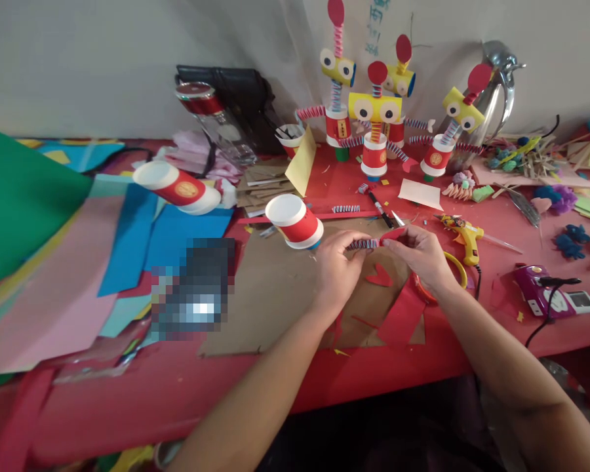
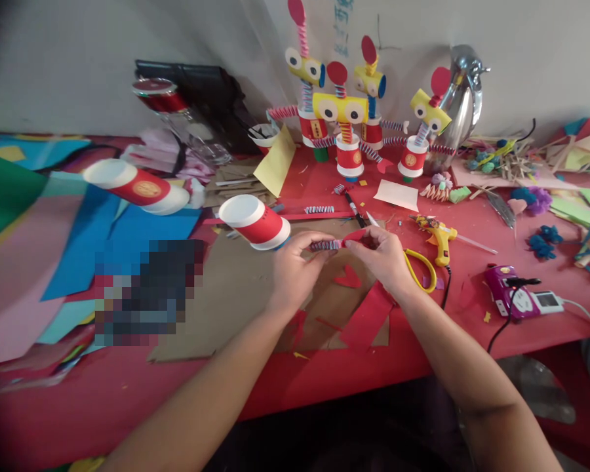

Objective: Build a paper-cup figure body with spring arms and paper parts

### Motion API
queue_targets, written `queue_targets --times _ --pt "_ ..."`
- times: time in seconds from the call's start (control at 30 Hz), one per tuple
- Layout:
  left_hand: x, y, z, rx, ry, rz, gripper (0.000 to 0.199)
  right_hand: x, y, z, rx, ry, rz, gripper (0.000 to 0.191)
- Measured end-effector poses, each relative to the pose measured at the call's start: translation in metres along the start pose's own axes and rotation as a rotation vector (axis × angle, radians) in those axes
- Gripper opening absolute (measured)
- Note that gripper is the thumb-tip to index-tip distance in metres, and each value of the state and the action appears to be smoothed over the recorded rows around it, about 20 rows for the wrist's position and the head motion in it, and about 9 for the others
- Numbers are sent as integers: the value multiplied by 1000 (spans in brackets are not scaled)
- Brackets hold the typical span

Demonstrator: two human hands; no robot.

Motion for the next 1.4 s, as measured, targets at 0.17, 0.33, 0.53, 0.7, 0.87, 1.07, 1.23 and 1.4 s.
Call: queue_targets --times 0.17,0.33,0.53,0.7,0.87,1.07,1.23,1.4 --pt "0 -4 1 57 -21 -66 22 -1 -1 0 0 -2 3 16" --pt "-1 -7 3 88 -45 -104 22 0 -1 -1 -31 -3 27 15" --pt "-2 -9 4 113 -54 -121 19 2 -3 0 -134 -20 103 11" --pt "-1 -7 3 109 -41 -102 18 1 0 0 -168 -10 110 15" --pt "1 -2 3 55 -43 -44 19 -2 15 1 -170 -20 133 20" --pt "1 -3 3 45 -34 -47 20 -2 12 1 -171 -16 113 16" --pt "0 -5 3 75 -35 -61 18 0 4 1 -132 -20 111 15" --pt "-1 -7 4 78 -30 -65 17 0 5 0 -109 -7 139 14"
Point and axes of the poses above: each hand's wrist, its own x-axis towards the middle knuckle, its own z-axis out of the back of the hand, y = z × x, the point moved 6 cm from there along x, towards the middle knuckle, and after that the axes turned 15 degrees about x, right-handed, at the moved point
